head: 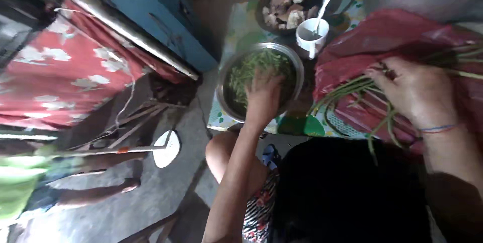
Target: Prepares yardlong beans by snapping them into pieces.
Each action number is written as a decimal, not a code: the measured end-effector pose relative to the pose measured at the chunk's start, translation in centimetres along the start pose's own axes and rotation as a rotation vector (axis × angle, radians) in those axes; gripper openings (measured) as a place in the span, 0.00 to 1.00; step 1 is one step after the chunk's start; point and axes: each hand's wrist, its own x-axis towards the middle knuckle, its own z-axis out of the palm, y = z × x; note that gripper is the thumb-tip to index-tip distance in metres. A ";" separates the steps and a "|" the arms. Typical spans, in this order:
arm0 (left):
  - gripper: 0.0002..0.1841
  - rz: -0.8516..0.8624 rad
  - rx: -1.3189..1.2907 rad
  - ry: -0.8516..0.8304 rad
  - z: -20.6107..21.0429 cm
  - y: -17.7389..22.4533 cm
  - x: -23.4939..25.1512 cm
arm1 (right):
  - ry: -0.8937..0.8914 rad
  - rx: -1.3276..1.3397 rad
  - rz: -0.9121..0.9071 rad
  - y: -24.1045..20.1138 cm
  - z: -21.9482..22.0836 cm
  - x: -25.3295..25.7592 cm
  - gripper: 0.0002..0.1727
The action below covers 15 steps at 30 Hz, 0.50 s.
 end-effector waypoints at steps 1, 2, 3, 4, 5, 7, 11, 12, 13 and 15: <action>0.16 0.009 -0.072 0.104 0.0 0.5 -0.4 | 0.004 -0.050 0.037 0.9 -0.8 0.2 0.22; 0.15 0.025 -0.150 0.213 0.2 1.0 -1.1 | -0.009 -0.084 0.051 1.7 -1.3 0.3 0.21; 0.15 0.036 -0.230 0.308 0.6 1.6 -2.0 | -0.023 -0.102 0.032 2.4 -1.4 0.4 0.20; 0.15 0.036 -0.302 0.375 1.1 2.2 -3.1 | -0.044 -0.106 -0.011 3.1 -1.3 0.4 0.17; 0.15 0.035 -0.367 0.420 1.8 2.8 -4.3 | -0.068 -0.110 -0.071 3.6 -1.0 0.5 0.15; 0.15 0.025 -0.468 0.446 3.3 4.2 -6.9 | -0.129 -0.114 -0.188 4.5 0.2 0.9 0.12; 0.14 0.074 -0.549 0.271 5.6 6.1 -11.5 | -0.256 -0.151 -0.261 5.1 2.4 2.1 0.17; 0.14 0.085 -0.557 0.211 6.0 6.2 -12.5 | -0.282 -0.167 -0.260 5.1 2.7 2.3 0.18; 0.13 0.094 -0.560 0.158 6.5 6.3 -13.4 | -0.307 -0.189 -0.257 5.1 3.0 2.6 0.20; 0.13 0.113 -0.557 0.077 7.1 6.3 -14.7 | -0.340 -0.221 -0.250 5.0 3.3 3.0 0.20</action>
